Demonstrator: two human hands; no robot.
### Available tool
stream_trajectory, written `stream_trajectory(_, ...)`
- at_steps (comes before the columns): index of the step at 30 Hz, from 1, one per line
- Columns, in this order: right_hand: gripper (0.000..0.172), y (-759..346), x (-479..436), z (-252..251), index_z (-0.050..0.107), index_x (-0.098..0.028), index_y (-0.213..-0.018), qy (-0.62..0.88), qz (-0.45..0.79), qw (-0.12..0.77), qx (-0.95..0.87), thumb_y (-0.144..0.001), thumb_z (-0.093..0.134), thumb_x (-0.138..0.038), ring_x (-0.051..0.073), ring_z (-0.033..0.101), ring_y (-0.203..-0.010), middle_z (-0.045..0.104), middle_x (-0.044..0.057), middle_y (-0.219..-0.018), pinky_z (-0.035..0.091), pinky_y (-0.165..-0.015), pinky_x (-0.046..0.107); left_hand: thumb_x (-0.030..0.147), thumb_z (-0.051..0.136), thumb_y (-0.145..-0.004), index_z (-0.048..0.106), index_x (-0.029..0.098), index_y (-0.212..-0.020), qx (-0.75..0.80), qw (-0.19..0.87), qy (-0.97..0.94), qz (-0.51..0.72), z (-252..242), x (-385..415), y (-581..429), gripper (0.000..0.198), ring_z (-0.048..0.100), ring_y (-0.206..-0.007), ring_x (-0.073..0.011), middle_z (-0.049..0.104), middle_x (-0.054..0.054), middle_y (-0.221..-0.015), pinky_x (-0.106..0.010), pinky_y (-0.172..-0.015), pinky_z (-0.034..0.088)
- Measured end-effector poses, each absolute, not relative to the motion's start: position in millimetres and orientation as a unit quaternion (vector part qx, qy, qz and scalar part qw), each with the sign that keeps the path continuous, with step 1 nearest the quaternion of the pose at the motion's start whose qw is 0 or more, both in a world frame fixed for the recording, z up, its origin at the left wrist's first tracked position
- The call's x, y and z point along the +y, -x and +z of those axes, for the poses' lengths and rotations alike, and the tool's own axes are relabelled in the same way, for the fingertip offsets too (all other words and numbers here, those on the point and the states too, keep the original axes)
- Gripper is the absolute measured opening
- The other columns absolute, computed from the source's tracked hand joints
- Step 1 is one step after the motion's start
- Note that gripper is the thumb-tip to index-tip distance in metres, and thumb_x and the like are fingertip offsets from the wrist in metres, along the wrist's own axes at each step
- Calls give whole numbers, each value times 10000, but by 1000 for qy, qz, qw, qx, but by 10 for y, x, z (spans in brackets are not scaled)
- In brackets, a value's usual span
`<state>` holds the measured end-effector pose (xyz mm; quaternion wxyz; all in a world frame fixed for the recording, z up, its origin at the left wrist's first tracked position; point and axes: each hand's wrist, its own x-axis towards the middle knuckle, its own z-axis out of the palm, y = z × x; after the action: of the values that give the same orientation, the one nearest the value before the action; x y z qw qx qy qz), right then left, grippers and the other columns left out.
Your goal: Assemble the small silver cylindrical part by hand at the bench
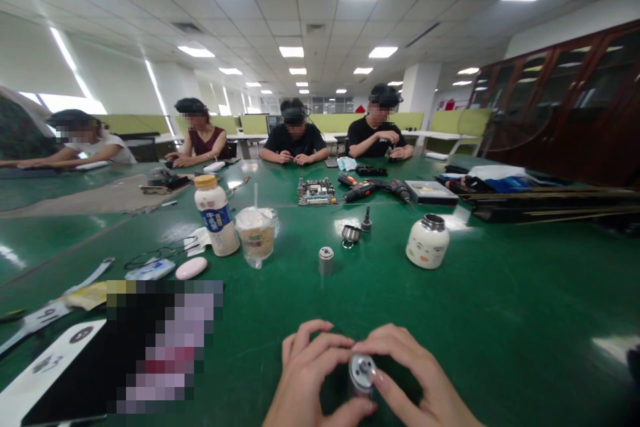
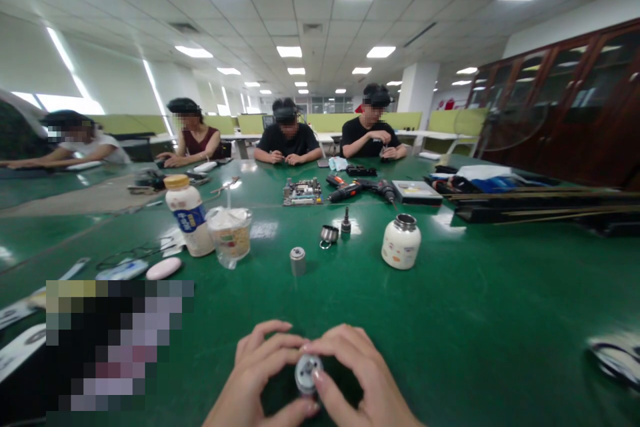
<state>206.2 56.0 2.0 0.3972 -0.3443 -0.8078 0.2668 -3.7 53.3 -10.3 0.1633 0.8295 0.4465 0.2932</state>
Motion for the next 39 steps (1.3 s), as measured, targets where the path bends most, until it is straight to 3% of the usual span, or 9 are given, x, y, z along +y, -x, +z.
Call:
stream_trajectory(10, 104, -1986, 567, 118, 774, -265, -868, 412, 265, 373, -788, -864, 671, -265, 245, 658, -936, 686, 60, -955, 512, -842, 390, 486, 820, -725, 739, 311, -1070, 447, 154, -828, 302, -56, 503, 19, 396, 561, -1144, -370, 751, -43, -1098, -554, -922, 458)
stream_trajectory(16, 184, -2272, 917, 156, 772, -278, -936, 459, 226, 442, -737, -910, 628, -389, 267, 626, -1038, 700, 71, -1050, 463, -939, 457, 492, 837, -700, 752, 293, -1008, 454, 150, -824, 304, -50, 510, 6, 377, 560, -1137, -374, 754, -48, -1078, -553, -930, 442)
stream_trajectory(21, 121, -2530, 1233, -55, 803, -321, -911, 513, 131, 330, -781, -855, 701, -355, 339, 566, -1172, 708, 74, -1182, 382, -1004, 611, 504, 829, -704, 744, 291, -1020, 452, 153, -826, 300, -68, 514, 20, 391, 563, -1136, -380, 752, -53, -1084, -553, -919, 443)
stream_trajectory(24, 254, -2533, 1251, -139, 755, -303, -1095, 494, 152, 328, -790, -846, 711, -311, 325, 533, -1259, 693, 73, -1264, 374, -1050, 597, 493, 839, -697, 743, 293, -1018, 449, 148, -824, 312, -91, 506, 12, 390, 566, -1128, -376, 756, -51, -1071, -544, -918, 443)
stream_trajectory(26, 295, -2505, 1231, -142, 735, -288, -1141, 478, 180, 340, -790, -850, 698, -263, 299, 585, -1216, 726, 66, -1217, 417, -1043, 551, 480, 856, -679, 746, 291, -998, 455, 139, -816, 329, -104, 503, 3, 387, 568, -1120, -371, 760, -47, -1055, -534, -919, 443)
stream_trajectory(29, 190, -2441, 1156, -79, 784, -278, -1010, 482, 198, 350, -779, -860, 675, -236, 287, 677, -1069, 787, 54, -1055, 485, -979, 513, 483, 858, -675, 744, 290, -998, 455, 137, -817, 326, -113, 510, 5, 393, 569, -1119, -371, 759, -44, -1056, -534, -918, 446)
stream_trajectory(33, 133, -2263, 896, 88, 783, -270, -950, 471, 235, 404, -748, -880, 670, -282, 269, 696, -1022, 799, 40, -980, 528, -920, 424, 522, 808, -726, 733, 297, -1043, 441, 151, -837, 286, -118, 527, 38, 396, 563, -1137, -373, 752, -37, -1082, -551, -917, 451)
stream_trajectory(39, 169, -1983, 565, 193, 769, -259, -886, 353, 308, 433, -770, -847, 680, -121, 186, 726, -823, 794, 4, -860, 559, -762, 285, 518, 798, -741, 714, 322, -1110, 441, 149, -839, 282, -118, 537, 60, 426, 553, -1146, -374, 745, -26, -1087, -565, -925, 448)
